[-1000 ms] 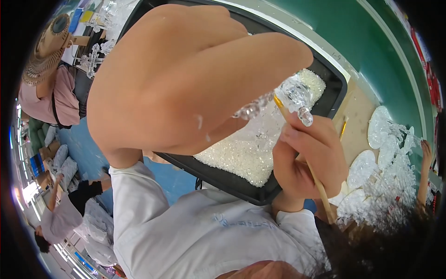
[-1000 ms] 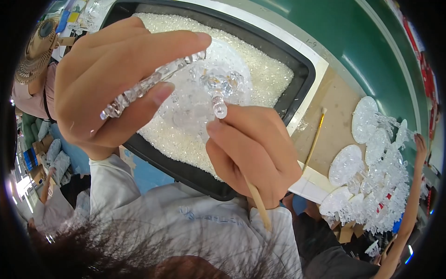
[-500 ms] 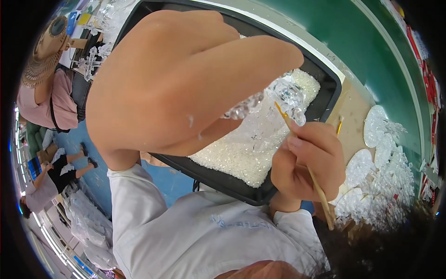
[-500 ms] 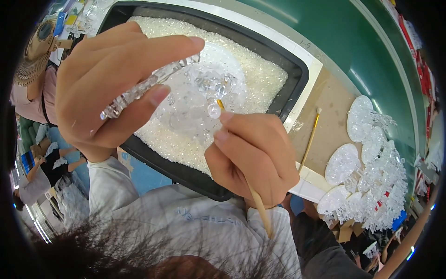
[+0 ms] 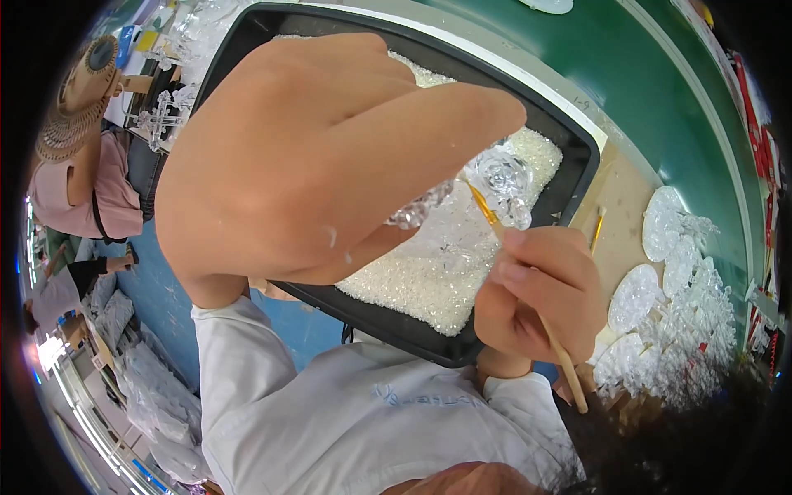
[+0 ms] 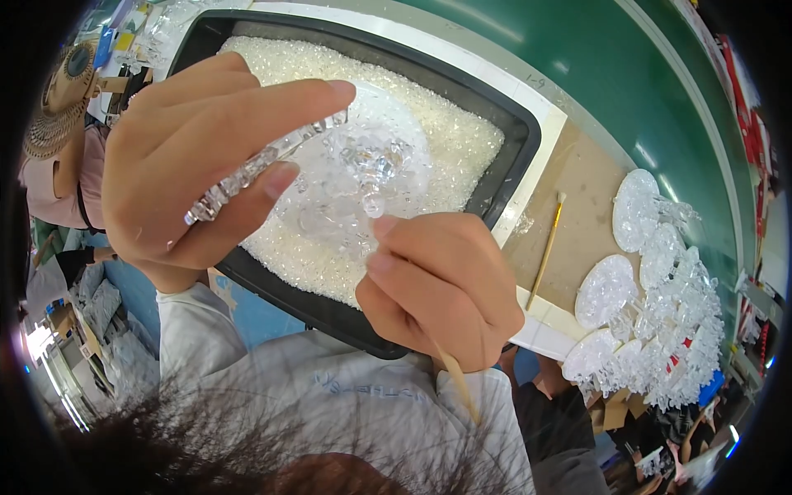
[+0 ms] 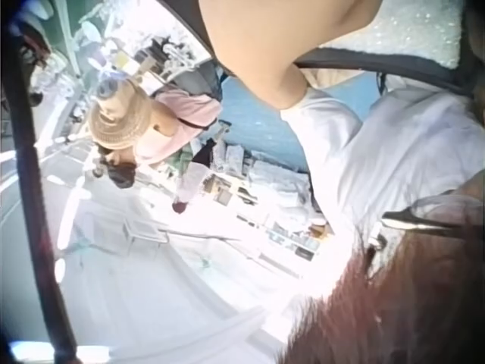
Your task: Applying decorative beads to clear plastic light fixture components using a brush and a tray of beads.
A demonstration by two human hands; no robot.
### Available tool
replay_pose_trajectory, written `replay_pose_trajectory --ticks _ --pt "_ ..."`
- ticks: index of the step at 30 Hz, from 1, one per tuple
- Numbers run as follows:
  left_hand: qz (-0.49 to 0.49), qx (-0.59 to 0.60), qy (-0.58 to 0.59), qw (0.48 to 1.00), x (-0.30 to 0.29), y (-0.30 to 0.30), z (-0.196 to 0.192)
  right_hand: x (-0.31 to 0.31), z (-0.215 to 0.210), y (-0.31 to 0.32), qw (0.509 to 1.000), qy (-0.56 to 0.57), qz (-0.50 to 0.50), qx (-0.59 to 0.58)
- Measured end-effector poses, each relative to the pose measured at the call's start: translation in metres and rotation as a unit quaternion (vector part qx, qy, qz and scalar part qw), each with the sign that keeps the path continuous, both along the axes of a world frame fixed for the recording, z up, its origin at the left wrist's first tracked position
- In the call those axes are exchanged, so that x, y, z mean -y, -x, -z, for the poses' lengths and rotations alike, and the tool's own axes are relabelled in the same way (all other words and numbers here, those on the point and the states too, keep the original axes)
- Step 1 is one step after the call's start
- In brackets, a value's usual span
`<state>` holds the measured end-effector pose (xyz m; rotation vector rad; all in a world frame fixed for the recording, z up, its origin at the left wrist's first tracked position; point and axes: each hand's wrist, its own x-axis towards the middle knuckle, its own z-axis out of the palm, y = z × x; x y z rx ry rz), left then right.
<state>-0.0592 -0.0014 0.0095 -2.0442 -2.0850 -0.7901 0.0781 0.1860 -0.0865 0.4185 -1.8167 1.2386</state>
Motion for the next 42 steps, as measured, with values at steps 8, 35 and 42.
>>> replay_pose_trajectory --ticks 8,35,42 --pt "-0.021 0.009 -0.019 1.000 -0.001 -0.002 0.001 -0.009 -0.003 -0.011 1.000 -0.017 0.007 0.010" --pt "-0.091 -0.004 -0.035 0.995 -0.003 -0.009 0.000 -0.002 -0.001 -0.002 1.000 0.006 -0.016 -0.009" --pt "-0.093 0.016 -0.038 0.995 -0.003 -0.009 0.000 -0.003 0.000 -0.007 0.999 0.016 0.024 -0.020"
